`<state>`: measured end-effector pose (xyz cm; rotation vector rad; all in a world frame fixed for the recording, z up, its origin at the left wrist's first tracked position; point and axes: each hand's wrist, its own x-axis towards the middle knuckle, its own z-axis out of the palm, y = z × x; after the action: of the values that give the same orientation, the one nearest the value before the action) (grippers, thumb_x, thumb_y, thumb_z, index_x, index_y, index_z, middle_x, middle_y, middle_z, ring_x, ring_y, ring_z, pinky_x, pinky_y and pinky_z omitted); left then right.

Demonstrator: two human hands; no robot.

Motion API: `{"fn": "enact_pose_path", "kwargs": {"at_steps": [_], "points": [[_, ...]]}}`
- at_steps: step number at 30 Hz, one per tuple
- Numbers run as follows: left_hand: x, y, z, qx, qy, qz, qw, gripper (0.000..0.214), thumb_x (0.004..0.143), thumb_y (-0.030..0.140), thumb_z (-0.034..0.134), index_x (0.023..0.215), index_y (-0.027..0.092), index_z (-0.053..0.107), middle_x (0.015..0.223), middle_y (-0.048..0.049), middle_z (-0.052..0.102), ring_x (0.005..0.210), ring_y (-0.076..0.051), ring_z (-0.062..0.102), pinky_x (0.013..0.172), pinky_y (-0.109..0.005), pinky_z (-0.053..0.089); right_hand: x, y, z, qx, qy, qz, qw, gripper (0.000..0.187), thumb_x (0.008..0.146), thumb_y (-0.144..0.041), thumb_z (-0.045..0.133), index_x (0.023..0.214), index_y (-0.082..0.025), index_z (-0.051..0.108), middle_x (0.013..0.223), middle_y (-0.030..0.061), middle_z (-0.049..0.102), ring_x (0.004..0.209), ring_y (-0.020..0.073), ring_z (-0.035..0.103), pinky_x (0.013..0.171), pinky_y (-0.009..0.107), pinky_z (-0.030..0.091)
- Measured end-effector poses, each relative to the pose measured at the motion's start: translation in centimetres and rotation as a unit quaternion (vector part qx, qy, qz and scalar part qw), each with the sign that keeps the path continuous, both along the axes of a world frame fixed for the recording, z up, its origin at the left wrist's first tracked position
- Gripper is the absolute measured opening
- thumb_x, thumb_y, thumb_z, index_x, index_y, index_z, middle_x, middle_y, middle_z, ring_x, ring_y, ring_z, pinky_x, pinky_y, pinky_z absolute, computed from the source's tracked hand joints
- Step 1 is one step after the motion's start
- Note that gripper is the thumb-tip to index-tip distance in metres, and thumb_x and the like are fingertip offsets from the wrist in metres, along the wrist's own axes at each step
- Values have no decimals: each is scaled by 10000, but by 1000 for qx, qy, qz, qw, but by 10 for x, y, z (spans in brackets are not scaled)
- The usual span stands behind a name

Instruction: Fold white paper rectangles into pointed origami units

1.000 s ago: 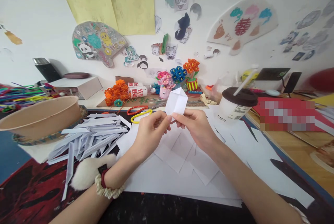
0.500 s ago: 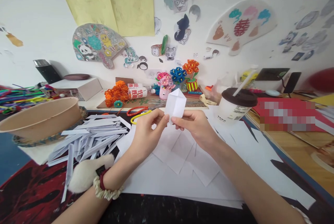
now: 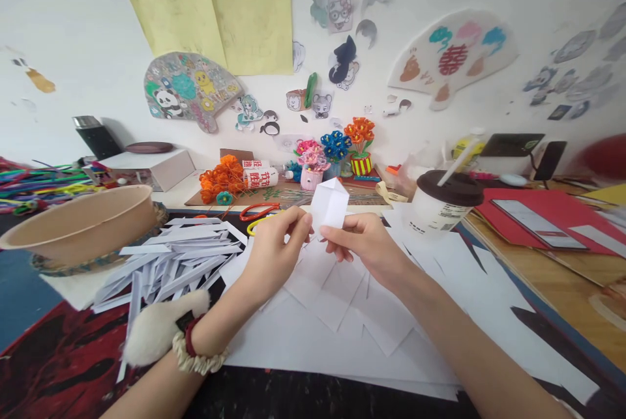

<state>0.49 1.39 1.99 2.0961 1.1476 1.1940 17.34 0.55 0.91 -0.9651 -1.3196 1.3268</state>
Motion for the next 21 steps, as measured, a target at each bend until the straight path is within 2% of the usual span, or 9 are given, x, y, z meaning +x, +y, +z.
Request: {"fn": "enact_pose_path", "kwargs": {"at_steps": [4,8,12,17,21], "points": [[2,0,0,-11,-7,-15,1000,282,928,298,477,682,162,508,639,32,537,593,-95,482,574,-209,358,-2,0,-2,-4,0,2,1000,295,695,-415,769,677,-129,696,613,35,630,494,101,510,449,235,339],[-1,2,0,-3,16,-26,1000,258,906,293,507,684,162,499,621,36,510,581,-98,458,561,-215,342,0,3,-2,9,8,1,1000,360,721,-485,739,707,-127,698,653,56,643,564,125,549,513,252,406],[-9,6,5,-18,65,-28,997,268,884,271,507,640,165,473,570,42,461,552,-103,405,535,-228,307,8,7,1,16,23,-69,997,443,726,-566,705,724,-123,688,703,71,649,626,145,571,604,286,463],[-15,13,6,-40,90,-45,994,263,863,292,518,636,164,485,607,25,496,589,-116,461,563,-232,356,15,10,3,24,16,-125,992,349,680,-464,771,758,-134,690,734,58,663,659,147,582,624,274,476],[-22,23,0,-99,41,-49,993,201,837,331,547,732,160,558,661,8,571,589,-127,548,580,-241,425,20,11,4,-3,-49,-97,994,308,639,-419,793,690,-134,690,695,46,661,637,136,578,632,268,477]]}}
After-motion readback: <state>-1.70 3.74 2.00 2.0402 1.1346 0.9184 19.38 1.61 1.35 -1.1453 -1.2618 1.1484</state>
